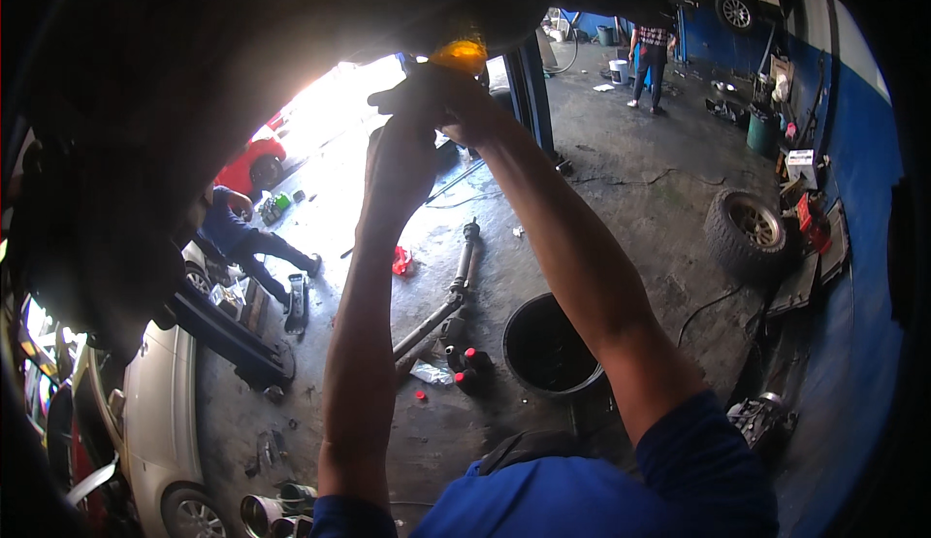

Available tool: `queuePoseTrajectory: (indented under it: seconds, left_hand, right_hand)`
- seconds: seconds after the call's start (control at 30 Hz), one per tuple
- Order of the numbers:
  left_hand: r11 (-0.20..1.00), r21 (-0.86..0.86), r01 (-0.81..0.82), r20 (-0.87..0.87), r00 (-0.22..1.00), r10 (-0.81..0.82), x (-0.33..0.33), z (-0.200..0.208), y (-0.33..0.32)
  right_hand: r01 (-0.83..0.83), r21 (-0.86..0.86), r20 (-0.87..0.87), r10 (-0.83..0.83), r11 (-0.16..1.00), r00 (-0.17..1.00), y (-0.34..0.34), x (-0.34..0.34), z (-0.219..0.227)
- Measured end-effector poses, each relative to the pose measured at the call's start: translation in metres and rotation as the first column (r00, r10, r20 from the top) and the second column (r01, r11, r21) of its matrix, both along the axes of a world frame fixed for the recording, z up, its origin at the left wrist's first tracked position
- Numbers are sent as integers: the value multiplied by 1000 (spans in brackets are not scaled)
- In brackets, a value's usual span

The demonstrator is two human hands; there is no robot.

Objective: Pouring automotive fluid from individual bottles into a vehicle from a lifted position underneath.

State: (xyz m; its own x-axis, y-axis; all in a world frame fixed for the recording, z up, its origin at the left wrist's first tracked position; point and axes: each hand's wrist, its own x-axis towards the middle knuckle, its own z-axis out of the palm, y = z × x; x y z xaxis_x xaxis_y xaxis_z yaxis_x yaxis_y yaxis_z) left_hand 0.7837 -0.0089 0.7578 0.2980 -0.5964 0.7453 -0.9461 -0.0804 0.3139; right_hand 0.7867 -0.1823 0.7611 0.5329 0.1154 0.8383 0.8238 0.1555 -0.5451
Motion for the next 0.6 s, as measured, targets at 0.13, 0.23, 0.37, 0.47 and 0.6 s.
queuePoseTrajectory:
  seconds: [0.13, 0.23, 0.37, 0.47, 0.6]
  left_hand:
    - [999, -27, -46, 1, 999, 46, -4, 7, 7]
    - [997, -16, -73, -49, 996, 72, -17, 15, 12]
    - [998, -66, 10, 77, 997, -5, -26, 17, 16]
    - [998, -41, -42, 49, 998, 44, -31, 18, 21]
    - [999, -35, -22, 51, 998, 24, -36, 19, 18]
  right_hand:
    - [-88, 129, -4, 89, 988, 996, 6, 0, 15]
    - [336, -143, -80, -349, 931, 934, -6, -4, 25]
    - [96, 83, 41, -100, 992, 994, -10, 7, 30]
    - [-283, 237, 76, 273, 929, 959, -9, 13, 41]
    - [-264, 202, 64, 257, 943, 964, -17, 18, 54]
